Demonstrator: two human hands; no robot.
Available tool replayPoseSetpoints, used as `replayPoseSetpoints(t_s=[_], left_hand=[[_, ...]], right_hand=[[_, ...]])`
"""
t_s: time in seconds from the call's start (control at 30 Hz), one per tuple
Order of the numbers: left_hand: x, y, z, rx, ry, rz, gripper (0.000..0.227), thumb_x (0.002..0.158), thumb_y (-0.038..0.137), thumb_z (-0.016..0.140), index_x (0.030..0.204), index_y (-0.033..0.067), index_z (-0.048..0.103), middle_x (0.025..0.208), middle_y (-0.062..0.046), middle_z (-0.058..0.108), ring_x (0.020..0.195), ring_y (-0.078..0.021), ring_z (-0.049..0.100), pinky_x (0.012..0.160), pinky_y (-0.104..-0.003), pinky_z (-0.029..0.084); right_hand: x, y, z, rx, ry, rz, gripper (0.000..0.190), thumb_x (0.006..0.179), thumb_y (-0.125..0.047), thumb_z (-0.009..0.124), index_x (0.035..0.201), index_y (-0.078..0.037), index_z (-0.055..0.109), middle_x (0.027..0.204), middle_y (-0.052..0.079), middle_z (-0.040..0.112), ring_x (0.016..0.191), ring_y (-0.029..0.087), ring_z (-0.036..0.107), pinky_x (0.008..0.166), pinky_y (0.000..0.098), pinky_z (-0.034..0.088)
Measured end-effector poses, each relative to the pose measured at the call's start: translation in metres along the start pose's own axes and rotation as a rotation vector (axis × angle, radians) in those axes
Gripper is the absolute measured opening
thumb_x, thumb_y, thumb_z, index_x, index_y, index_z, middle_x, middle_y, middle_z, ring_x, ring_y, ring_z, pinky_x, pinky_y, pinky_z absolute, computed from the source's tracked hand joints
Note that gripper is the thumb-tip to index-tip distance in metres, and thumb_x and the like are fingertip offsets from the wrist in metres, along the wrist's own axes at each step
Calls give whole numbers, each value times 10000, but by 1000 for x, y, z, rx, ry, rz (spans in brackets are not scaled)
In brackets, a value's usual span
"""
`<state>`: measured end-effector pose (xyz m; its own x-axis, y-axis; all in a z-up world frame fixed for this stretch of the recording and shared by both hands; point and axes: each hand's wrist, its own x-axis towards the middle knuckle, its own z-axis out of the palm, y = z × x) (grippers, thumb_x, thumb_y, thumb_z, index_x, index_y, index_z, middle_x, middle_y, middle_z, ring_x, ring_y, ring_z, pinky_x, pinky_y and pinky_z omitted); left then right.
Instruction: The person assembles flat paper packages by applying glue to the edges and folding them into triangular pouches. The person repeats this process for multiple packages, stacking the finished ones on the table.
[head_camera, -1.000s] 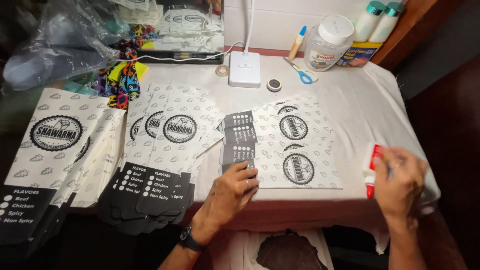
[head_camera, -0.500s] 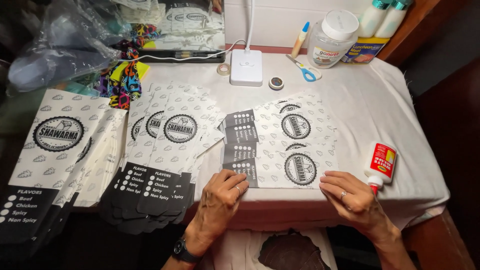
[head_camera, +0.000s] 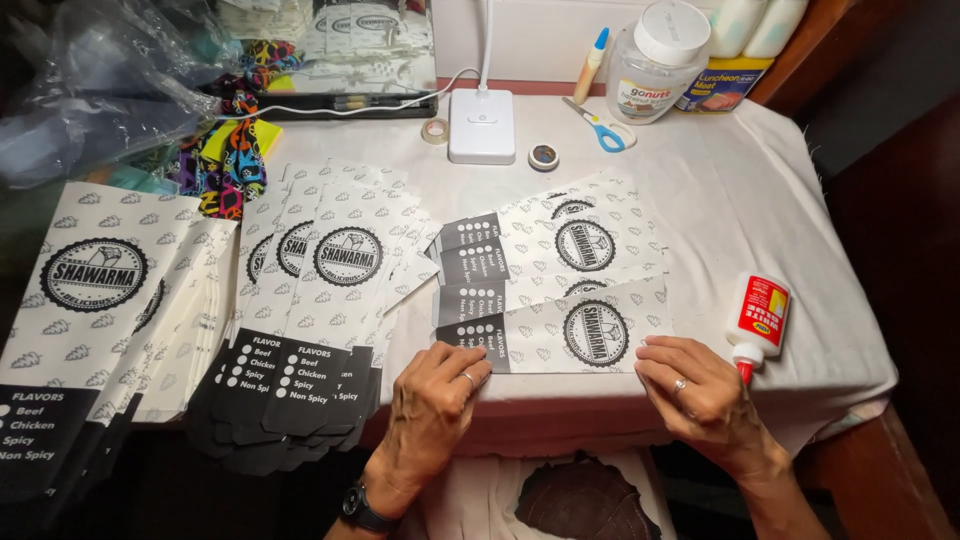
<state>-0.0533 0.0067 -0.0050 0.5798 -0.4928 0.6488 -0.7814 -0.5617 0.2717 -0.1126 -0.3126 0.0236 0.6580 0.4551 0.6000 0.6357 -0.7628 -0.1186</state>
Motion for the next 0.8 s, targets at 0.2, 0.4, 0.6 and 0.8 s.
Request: replayPoseSetpoints(t_s=[0.2,0.4,0.6,0.8], left_hand=[[-3,5,-8,55,-126,56,233,951,-16,623,1149,73,709,1106,-193,714,946,-356,685,674,-414,627],[-9,6,0,94,-80,53,393,829,-151,618,1128,71,742,1121,-181,712,960,-383,672,664,-428,632],[-15,5,4,72,-51,-1,520,713,-169,641,1140,102,761,1136,-155,727,981,-364,664,649,-426,623],[11,29,22,135,-108,-187,361,589,-14,725,943,56,716,978,-129,653,917,-315,543,757,-455,500]], right_hand=[[-20,13,6,-63,-121,-42,546,735,148,583,1215,-91,685,1145,127,685,1092,329,669,871,428,545],[20,3,9,137,-101,106,163,758,53,651,869,-65,673,1121,123,691,1099,327,619,942,445,493],[39,18,33,322,-184,163,227,875,-195,779,943,-64,605,1238,128,637,1203,312,587,1014,419,495],[26,26,42,-10,-413,204,762,940,-447,597,1558,-69,360,1569,120,409,1501,326,331,1236,506,216]])
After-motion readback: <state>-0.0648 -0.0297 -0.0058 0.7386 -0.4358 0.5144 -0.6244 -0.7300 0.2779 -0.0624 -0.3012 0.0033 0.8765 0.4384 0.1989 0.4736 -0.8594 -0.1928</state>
